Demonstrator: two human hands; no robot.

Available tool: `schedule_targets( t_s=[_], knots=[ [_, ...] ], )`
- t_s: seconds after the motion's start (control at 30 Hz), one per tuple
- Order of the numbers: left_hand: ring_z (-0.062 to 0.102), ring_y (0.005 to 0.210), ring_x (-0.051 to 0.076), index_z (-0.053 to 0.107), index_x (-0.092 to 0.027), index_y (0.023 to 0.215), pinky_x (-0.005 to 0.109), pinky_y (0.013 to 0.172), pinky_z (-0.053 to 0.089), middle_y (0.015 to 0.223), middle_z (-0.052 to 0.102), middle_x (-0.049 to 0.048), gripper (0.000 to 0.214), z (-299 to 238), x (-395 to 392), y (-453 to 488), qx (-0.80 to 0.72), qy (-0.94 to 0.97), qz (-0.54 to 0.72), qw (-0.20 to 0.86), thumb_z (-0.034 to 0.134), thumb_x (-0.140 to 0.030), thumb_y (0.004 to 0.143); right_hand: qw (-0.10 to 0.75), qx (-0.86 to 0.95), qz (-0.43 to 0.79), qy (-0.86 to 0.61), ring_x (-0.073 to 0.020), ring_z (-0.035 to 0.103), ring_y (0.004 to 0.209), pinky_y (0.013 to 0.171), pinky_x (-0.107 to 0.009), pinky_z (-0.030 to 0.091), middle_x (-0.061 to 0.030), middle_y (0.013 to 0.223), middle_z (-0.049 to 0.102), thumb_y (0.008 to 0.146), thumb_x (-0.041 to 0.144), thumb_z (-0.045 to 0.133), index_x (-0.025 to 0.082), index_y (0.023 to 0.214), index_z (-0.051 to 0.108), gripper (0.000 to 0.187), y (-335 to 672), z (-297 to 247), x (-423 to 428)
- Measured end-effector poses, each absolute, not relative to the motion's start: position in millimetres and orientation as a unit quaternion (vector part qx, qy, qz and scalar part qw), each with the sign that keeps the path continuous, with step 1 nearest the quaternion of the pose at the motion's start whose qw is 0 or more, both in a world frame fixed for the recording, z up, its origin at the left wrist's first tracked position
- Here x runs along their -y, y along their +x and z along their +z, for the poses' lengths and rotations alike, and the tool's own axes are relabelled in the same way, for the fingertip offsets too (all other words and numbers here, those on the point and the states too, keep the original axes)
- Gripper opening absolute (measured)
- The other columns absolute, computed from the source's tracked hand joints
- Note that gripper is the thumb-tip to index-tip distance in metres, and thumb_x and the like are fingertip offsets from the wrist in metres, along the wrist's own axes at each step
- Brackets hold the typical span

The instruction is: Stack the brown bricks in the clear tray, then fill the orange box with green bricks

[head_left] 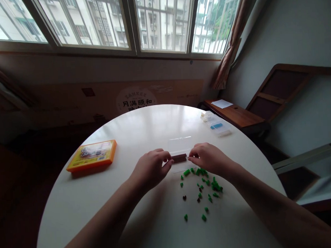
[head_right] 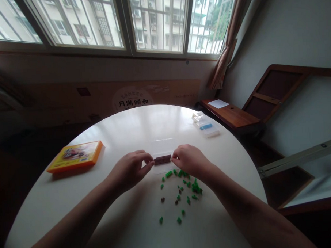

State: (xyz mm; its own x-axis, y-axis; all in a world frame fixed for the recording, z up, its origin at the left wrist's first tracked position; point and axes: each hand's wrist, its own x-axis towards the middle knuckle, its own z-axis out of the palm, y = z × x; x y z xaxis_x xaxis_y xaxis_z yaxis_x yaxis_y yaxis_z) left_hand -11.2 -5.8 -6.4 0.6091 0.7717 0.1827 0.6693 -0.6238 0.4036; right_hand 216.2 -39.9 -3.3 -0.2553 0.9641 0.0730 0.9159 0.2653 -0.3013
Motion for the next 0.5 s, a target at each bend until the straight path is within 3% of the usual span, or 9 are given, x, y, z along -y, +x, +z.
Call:
schedule_targets(
  t_s=[0.27, 0.4, 0.5],
  knots=[
    [0.060, 0.073, 0.017, 0.071, -0.022, 0.084, 0.028, 0.064, 0.043, 0.085, 0.069, 0.0036, 0.020, -9.6, 4.4, -11.0, -0.436, 0.867, 0.186, 0.154, 0.055, -0.033, 0.087, -0.006, 0.745, 0.029, -0.667, -0.0197, 0.065, 0.079, 0.063, -0.028, 0.038, -0.0083, 0.089, 0.073, 0.087, 0.032, 0.053, 0.021, 0.088, 0.077, 0.026, 197.2, 1.8, 40.2],
    [0.061, 0.073, 0.017, 0.071, -0.021, 0.083, 0.029, 0.065, 0.044, 0.085, 0.070, 0.0037, 0.020, -7.9, 4.7, -10.9, -0.442, 0.864, 0.183, 0.157, 0.056, -0.033, 0.086, -0.015, 0.735, 0.030, -0.677, -0.0205, 0.065, 0.079, 0.063, -0.028, 0.039, -0.0076, 0.087, 0.073, 0.086, 0.035, 0.055, 0.022, 0.086, 0.077, 0.026, 197.2, 3.4, 39.8],
    [0.061, 0.075, 0.018, 0.072, -0.022, 0.085, 0.030, 0.066, 0.044, 0.087, 0.070, 0.0037, 0.020, -6.9, 5.7, -10.1, -0.446, 0.862, 0.178, 0.162, 0.056, -0.033, 0.087, 0.028, 0.738, 0.028, -0.673, -0.0205, 0.064, 0.082, 0.065, -0.029, 0.040, -0.0046, 0.090, 0.073, 0.086, 0.037, 0.056, 0.026, 0.089, 0.077, 0.024, 203.8, 5.3, 40.1]
  ],
)
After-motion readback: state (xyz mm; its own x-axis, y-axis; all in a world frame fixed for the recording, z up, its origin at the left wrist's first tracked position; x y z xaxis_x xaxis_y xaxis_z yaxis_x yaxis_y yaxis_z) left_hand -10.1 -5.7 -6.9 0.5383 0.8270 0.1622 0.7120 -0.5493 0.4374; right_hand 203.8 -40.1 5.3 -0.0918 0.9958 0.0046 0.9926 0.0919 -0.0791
